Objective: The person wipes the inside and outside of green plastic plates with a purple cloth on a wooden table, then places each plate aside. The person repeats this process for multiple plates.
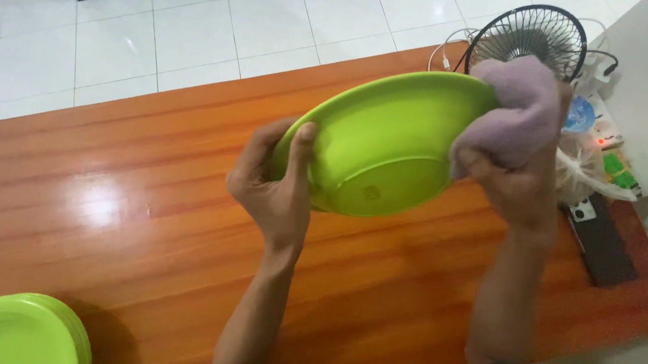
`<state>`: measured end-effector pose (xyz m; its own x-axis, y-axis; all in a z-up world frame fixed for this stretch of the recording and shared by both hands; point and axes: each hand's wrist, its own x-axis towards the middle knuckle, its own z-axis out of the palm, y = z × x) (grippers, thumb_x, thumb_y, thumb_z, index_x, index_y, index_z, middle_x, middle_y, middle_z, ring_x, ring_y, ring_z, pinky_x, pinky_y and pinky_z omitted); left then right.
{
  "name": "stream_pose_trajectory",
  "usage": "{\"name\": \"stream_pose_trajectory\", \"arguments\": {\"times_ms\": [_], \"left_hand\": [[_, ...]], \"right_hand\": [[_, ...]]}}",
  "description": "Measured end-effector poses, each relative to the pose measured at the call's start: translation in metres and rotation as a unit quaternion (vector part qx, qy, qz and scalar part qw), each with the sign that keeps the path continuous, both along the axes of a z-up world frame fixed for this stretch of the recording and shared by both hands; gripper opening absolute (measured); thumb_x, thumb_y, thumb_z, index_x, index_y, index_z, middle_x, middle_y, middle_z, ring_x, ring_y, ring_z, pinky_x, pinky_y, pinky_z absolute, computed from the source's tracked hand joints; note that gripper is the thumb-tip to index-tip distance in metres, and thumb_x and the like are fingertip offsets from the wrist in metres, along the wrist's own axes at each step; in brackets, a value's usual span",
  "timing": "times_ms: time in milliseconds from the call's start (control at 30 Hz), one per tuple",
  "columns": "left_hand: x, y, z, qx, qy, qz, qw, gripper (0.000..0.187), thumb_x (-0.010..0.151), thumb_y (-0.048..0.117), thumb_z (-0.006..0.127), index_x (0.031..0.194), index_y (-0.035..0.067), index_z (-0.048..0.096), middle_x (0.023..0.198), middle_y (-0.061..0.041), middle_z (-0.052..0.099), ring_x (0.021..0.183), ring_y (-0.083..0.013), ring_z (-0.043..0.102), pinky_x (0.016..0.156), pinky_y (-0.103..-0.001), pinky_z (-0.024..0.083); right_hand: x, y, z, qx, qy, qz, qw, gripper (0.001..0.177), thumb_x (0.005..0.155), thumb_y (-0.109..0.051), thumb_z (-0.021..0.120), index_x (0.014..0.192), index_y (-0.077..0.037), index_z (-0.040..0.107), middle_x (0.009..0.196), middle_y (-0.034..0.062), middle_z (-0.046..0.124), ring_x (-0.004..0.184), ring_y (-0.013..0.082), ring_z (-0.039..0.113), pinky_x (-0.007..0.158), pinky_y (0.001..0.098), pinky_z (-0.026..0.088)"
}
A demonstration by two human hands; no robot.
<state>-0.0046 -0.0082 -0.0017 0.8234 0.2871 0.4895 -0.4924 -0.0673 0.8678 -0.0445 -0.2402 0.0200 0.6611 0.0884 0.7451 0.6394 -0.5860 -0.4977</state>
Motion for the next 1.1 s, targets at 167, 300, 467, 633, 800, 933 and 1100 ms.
{"name": "stream_pose_trajectory", "arguments": {"times_ms": [167,300,467,633,800,933,1100], "left_hand": [[0.01,0.004,-0.011,0.071,-0.017,-0.02,0.997,0.009,0.093,0.017,0.076,0.09,0.01,0.072,0.075,0.002,0.069,0.067,-0.0064,0.059,0.061,-0.022,0.047],[0.006,0.005,-0.013,0.168,-0.125,-0.09,0.974,0.009,0.092,0.017,0.079,0.095,0.01,0.076,0.089,-0.003,0.078,0.071,-0.0105,0.072,0.064,-0.022,0.055],[-0.003,-0.018,-0.017,0.268,-0.305,-0.174,0.897,0.011,0.094,0.021,0.08,0.097,0.013,0.076,0.078,0.0,0.073,0.059,-0.0126,0.063,0.056,-0.027,0.05],[0.0,-0.021,-0.017,0.256,-0.278,-0.207,0.902,0.009,0.095,0.022,0.08,0.102,0.016,0.077,0.075,0.0,0.074,0.058,-0.011,0.065,0.059,-0.025,0.049],[0.003,-0.015,-0.023,0.198,-0.197,-0.21,0.937,0.009,0.093,0.021,0.079,0.098,0.014,0.079,0.088,0.0,0.08,0.061,-0.0098,0.069,0.06,-0.023,0.051],[0.007,-0.012,-0.018,0.102,-0.084,-0.114,0.985,0.006,0.086,0.011,0.082,0.087,0.007,0.078,0.082,-0.003,0.077,0.071,-0.0092,0.071,0.063,-0.021,0.055],[0.008,-0.008,-0.017,0.0,0.001,-0.067,0.998,0.005,0.084,0.006,0.08,0.085,0.002,0.076,0.076,-0.006,0.073,0.069,-0.0111,0.065,0.061,-0.023,0.052]], "right_hand": [[0.001,-0.003,-0.017,0.176,0.098,0.034,0.979,0.082,0.089,-0.032,0.069,0.152,0.0,0.026,0.158,0.025,0.039,0.151,0.0338,0.039,0.13,0.0407,0.031],[-0.019,-0.004,-0.003,0.12,0.122,-0.086,0.982,0.074,0.085,-0.008,0.08,0.147,-0.01,0.039,0.154,0.0142,0.042,0.139,0.0305,0.045,0.106,0.0357,0.053],[-0.031,0.013,0.021,-0.124,0.119,0.024,0.985,0.043,0.085,-0.039,0.078,0.108,-0.005,0.064,0.14,0.0137,0.063,0.137,0.0327,0.056,0.117,0.0486,0.034],[-0.033,0.005,0.023,-0.174,0.095,-0.033,0.98,0.05,0.081,-0.048,0.079,0.105,-0.006,0.065,0.135,0.0116,0.067,0.129,0.033,0.061,0.119,0.0577,0.031],[-0.032,-0.016,0.008,-0.124,0.098,-0.021,0.987,0.067,0.077,-0.039,0.087,0.125,0.0,0.061,0.126,0.015,0.069,0.12,0.032,0.064,0.118,0.0536,0.04],[-0.034,-0.046,-0.012,0.011,0.176,-0.008,0.984,0.094,0.073,-0.025,0.087,0.151,-0.002,0.038,0.154,0.0162,0.044,0.143,0.029,0.047,0.121,0.0374,0.037],[-0.027,-0.064,-0.02,0.016,0.145,0.041,0.988,0.081,0.078,-0.015,0.087,0.146,-0.006,0.044,0.147,0.0194,0.051,0.136,0.0336,0.055,0.115,0.0408,0.05]]}}
